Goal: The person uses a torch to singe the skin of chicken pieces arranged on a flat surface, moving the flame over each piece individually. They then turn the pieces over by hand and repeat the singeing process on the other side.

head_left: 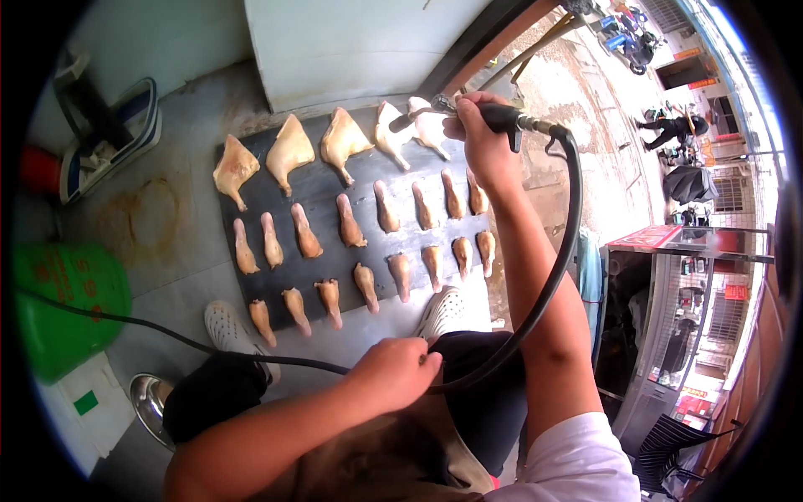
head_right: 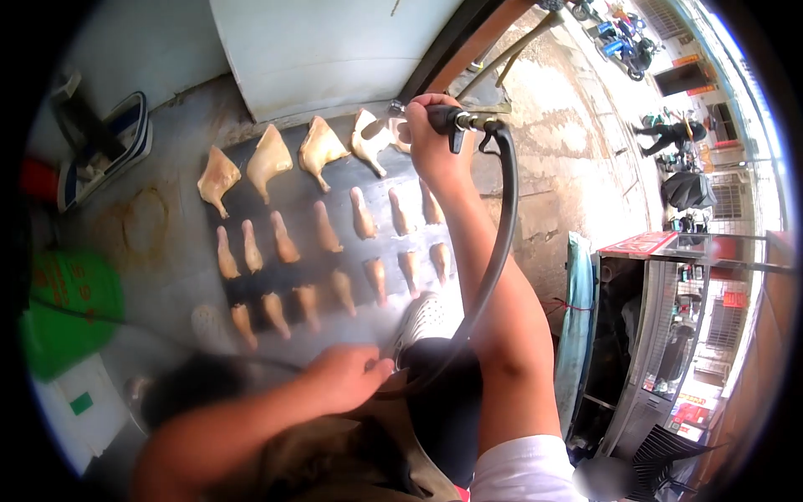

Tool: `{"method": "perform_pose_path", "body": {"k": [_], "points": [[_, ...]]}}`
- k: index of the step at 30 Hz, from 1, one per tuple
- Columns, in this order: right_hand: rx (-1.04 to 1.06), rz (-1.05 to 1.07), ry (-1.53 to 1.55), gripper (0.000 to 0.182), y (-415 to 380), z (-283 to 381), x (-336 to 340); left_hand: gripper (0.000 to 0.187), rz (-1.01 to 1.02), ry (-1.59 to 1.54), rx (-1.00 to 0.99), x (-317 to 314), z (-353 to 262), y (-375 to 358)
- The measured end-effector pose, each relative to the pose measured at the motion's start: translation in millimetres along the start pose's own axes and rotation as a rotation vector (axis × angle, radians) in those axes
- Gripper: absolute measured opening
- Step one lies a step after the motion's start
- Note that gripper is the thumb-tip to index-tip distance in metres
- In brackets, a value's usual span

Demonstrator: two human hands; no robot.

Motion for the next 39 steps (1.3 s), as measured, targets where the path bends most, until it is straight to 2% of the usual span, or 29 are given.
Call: {"method": "perform_pose_path", "body": {"k": [2,4,5,8,10,12,14,16,18,20,24,32,37,39], "points": [[0.185,0.004,0.019,0.02,-4,0,10,0.035,0.064,-0.055,0.085,-11,25,24],[0.276,0.04,-0.002,0.016,-18,1,14,0.034,0.244,-0.308,0.405,-29,56,40],[0.26,0.034,0.001,0.016,-23,-2,17,0.033,0.315,-0.344,0.475,-36,70,51],[0.247,0.036,0.045,0.014,-38,-2,26,0.029,0.309,-0.178,0.499,-34,95,130],[0.545,-0.025,0.04,0.017,-45,1,30,0.025,0.08,-0.119,0.445,-1,51,191],[0.704,0.042,0.044,0.019,-48,9,36,0.03,-0.127,-0.059,0.439,12,42,266],[0.678,-0.054,0.089,0.023,-50,11,50,0.036,-0.326,-0.002,0.435,13,53,339],[0.669,-0.073,0.142,0.026,-51,2,60,0.043,-0.647,-0.078,0.286,23,47,395],[0.678,-0.069,0.168,0.028,-46,-9,73,0.044,-0.814,-0.028,0.304,37,52,443],[0.688,-0.074,0.175,0.028,-41,-18,89,0.043,-0.814,0.072,0.452,51,26,455],[0.692,-0.129,0.212,0.027,-37,-30,114,0.039,-0.965,-0.033,0.573,60,25,471],[0.663,-0.216,0.284,0.024,-32,-38,125,0.036,-0.966,0.148,0.505,57,37,493],[0.508,-0.094,0.423,0.023,-32,-44,116,0.034,-0.887,0.057,0.48,51,20,493],[0.553,-0.068,0.401,0.026,-32,-46,111,0.034,-0.862,0.095,0.414,61,22,506]]}}
Point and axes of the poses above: each hand's wrist, its own y-axis towards the middle knuckle, its own x-axis out of the back of the hand, z = x × y, the point moved 9 cm from there along y, towards the middle knuckle, and after that the axes turned 5 degrees about x, right-handed, at the moved point
